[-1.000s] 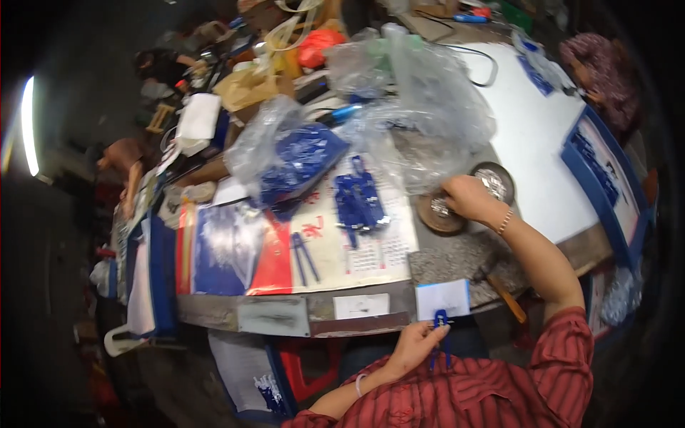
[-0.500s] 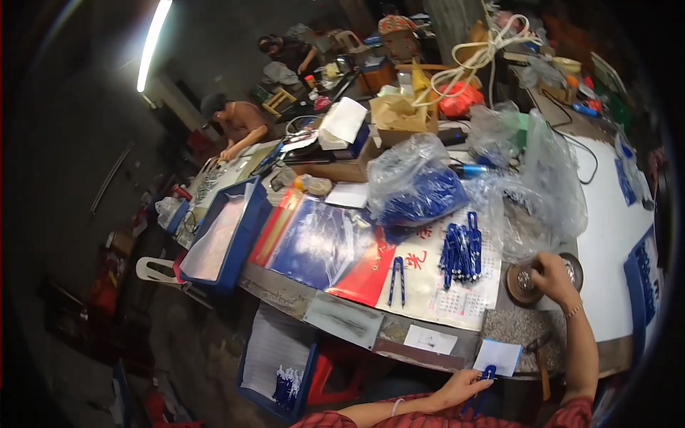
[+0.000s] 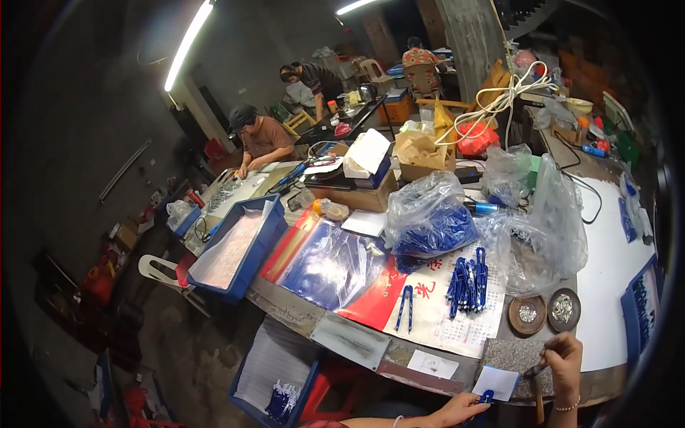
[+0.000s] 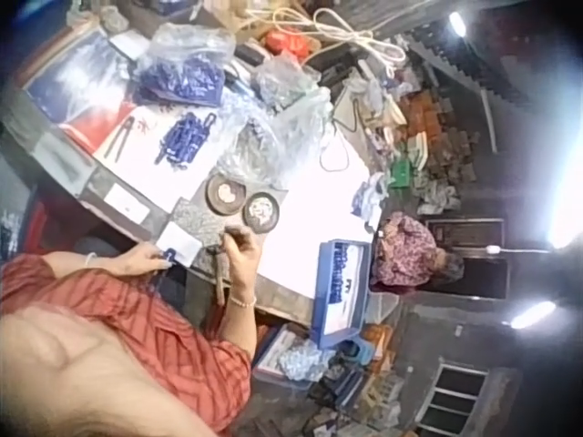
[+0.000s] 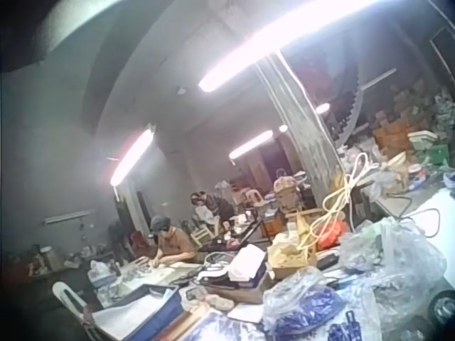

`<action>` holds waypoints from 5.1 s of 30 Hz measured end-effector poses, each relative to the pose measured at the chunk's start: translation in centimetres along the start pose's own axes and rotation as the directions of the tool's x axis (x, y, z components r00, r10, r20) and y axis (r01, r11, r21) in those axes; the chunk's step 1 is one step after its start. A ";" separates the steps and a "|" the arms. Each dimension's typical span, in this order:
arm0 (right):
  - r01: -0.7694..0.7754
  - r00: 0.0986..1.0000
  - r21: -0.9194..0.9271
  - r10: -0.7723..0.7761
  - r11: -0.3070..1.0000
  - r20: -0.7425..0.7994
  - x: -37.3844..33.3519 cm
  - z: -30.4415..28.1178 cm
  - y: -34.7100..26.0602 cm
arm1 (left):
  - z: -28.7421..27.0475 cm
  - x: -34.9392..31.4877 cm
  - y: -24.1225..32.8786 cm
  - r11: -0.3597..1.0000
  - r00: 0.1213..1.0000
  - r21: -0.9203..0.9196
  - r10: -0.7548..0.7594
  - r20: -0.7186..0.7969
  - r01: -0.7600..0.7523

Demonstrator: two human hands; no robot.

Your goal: Assembling blue plastic hardware components by inserting metal pins and securing them with a hammer.

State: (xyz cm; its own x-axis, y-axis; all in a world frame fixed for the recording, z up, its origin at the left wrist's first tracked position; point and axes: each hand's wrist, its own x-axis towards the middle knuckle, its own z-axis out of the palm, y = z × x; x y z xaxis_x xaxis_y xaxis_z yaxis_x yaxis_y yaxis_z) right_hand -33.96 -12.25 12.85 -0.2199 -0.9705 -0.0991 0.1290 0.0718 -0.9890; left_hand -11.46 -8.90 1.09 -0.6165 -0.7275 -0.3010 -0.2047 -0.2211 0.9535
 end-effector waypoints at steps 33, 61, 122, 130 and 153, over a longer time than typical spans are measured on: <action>-0.307 0.948 0.221 0.275 0.926 0.162 -4.4 2.6 1.9 | 0.1 0.4 -1.5 0.994 1.000 -0.107 0.019 0.005 -0.018; -0.385 0.914 0.677 0.362 0.627 0.184 -8.1 2.4 8.0 | 0.1 0.8 0.0 0.943 0.968 -0.224 -0.234 0.088 0.248; 0.438 0.899 -0.735 -0.250 0.517 0.360 -4.8 3.3 9.4 | -0.4 0.7 -0.1 0.956 0.973 -0.185 -0.216 0.080 0.227; 0.384 0.922 -0.744 -0.188 0.546 0.338 -5.4 2.7 9.0 | -0.3 0.8 0.3 0.956 0.971 -0.177 -0.222 0.089 0.235; 0.090 0.987 -0.719 0.036 0.689 0.157 -11.0 0.5 5.1 | -0.2 0.7 -0.7 0.952 0.966 -0.167 -0.247 0.077 0.257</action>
State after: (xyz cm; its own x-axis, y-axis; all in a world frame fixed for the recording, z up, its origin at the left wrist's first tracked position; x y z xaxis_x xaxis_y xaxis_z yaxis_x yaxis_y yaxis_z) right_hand -30.37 -1.35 8.97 -0.0604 -0.9914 -0.1161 -0.6263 0.1282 -0.7690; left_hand -11.60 -9.39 0.22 -0.6033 -0.5980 -0.5277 -0.2261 -0.5062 0.8322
